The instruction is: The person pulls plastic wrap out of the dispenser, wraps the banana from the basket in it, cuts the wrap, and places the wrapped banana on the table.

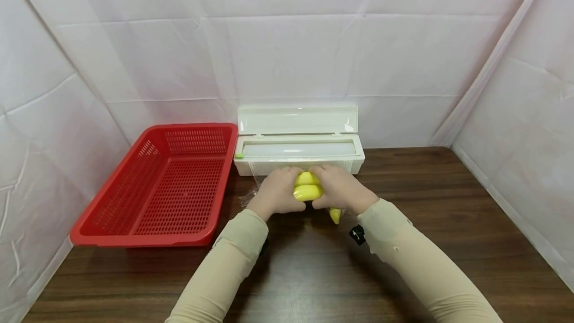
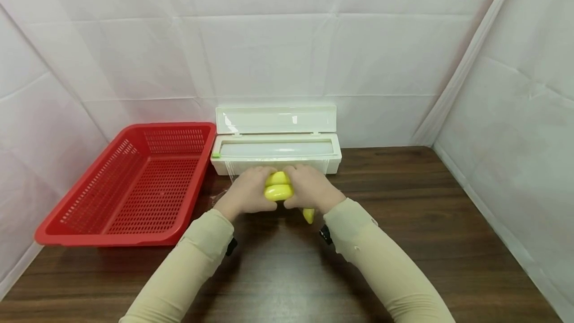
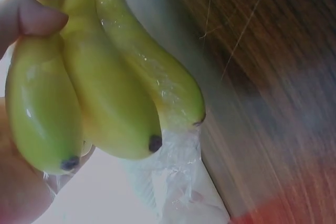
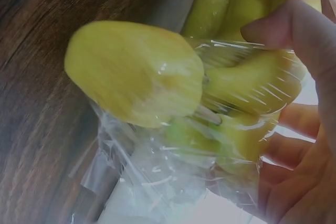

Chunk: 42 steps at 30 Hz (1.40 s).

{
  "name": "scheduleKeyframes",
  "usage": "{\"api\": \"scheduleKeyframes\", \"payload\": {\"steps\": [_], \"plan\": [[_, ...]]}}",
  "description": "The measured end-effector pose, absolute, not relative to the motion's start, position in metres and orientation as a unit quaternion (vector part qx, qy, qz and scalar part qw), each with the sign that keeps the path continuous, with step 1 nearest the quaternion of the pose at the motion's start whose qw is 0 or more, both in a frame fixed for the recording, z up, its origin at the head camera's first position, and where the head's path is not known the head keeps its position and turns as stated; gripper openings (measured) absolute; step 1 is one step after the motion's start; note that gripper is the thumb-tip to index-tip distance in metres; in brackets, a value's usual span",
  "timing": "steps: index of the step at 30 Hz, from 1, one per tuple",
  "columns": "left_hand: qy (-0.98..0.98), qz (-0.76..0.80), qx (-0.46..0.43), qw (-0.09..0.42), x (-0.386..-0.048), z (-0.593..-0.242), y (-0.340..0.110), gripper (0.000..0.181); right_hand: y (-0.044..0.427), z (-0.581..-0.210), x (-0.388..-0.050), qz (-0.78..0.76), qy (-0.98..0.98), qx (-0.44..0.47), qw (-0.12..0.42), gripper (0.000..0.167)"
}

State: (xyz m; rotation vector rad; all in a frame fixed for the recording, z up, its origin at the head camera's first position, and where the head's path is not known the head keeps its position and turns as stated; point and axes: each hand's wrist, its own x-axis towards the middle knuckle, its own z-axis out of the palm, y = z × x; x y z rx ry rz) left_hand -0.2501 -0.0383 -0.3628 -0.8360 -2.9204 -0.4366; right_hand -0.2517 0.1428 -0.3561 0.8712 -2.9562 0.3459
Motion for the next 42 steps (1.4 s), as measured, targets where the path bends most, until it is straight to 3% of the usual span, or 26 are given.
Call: {"api": "scheduleKeyframes", "payload": {"steps": [34, 42], "plan": [[-0.94, -0.187, -0.262, -0.116, -0.249, -0.354, -0.04, 0.057, 0.148, -0.357, -0.253, 0.173, -0.936, 0.29, -0.103, 0.042], [-0.939, -0.189, -0.246, -0.147, -0.251, -0.352, -0.039, 0.056, 0.151, -0.358, -0.254, 0.181, -0.934, 0.28, -0.127, 0.054]]}}
